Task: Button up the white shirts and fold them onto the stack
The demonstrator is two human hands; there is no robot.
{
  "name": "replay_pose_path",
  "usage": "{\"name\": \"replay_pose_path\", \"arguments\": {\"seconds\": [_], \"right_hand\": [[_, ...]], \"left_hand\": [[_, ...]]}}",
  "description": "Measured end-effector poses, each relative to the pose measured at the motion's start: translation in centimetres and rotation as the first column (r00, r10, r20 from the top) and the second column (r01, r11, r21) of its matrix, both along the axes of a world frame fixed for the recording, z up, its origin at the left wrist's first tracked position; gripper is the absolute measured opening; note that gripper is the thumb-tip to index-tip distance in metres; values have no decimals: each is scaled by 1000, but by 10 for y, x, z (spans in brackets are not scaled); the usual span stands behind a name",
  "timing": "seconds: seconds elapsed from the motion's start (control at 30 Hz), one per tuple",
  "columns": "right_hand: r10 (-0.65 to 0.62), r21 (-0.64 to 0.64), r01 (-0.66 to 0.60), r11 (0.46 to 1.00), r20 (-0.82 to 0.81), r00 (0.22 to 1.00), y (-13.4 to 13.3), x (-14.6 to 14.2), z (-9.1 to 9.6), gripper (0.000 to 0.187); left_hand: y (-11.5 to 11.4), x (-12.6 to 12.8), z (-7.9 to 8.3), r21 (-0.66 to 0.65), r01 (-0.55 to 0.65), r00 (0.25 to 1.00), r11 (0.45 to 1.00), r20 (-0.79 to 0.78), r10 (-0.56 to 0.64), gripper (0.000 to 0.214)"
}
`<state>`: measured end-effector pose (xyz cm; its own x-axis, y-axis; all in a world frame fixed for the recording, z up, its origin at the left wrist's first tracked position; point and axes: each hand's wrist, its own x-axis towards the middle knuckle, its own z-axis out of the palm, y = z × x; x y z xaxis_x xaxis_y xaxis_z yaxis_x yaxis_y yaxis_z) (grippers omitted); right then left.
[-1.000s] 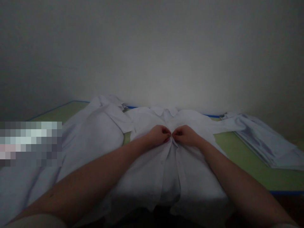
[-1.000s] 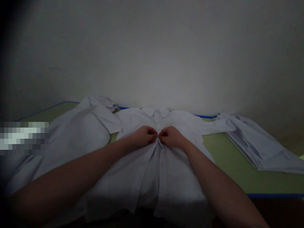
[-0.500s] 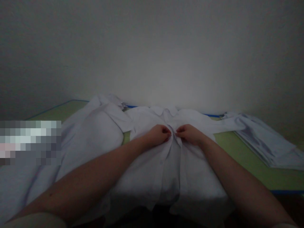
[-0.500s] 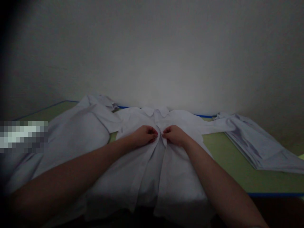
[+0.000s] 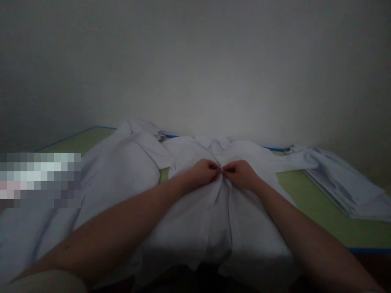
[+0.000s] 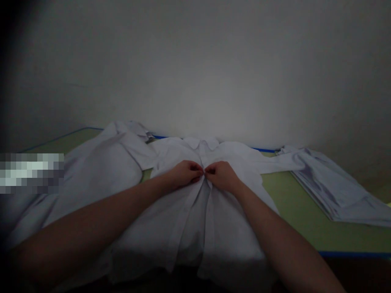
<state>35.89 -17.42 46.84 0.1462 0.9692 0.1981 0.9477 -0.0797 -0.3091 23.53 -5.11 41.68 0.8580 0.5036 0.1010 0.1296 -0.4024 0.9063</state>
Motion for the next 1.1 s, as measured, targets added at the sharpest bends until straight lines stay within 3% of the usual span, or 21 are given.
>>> {"name": "replay_pose_path", "arguments": {"seconds": [0.2,0.4,0.57,0.7,0.8,0.97,1.1], "right_hand": [[71,-21,-69,997,104,992,-3,-6,4,23],[106,-27,-104,994,108,989,-4,-4,4,21],[149,-46,-150,988,-28,988,0,4,1,25],[89,-6,-89,996,-45,995,3,4,-5,22],[6,50,-6,999,-8,1000,5,-1,-10,15],[-54,75,56,996,-33,998,8,-6,-16,15],[-64,65,68,996,-69,996,9,-6,-17,15]], "left_hand": [[8,3,-8,81,0,1000,997,-19,2,21],[6,2,-5,64,23,1000,998,4,-23,21],[3,-2,1,63,21,1000,998,-20,-20,19],[3,-3,1,37,8,1000,999,0,-8,17],[2,-1,-1,-30,3,1000,1000,13,-2,13],[-1,2,0,-306,11,995,952,101,21,9],[-4,1,1,-259,-2,993,966,114,33,6]]}}
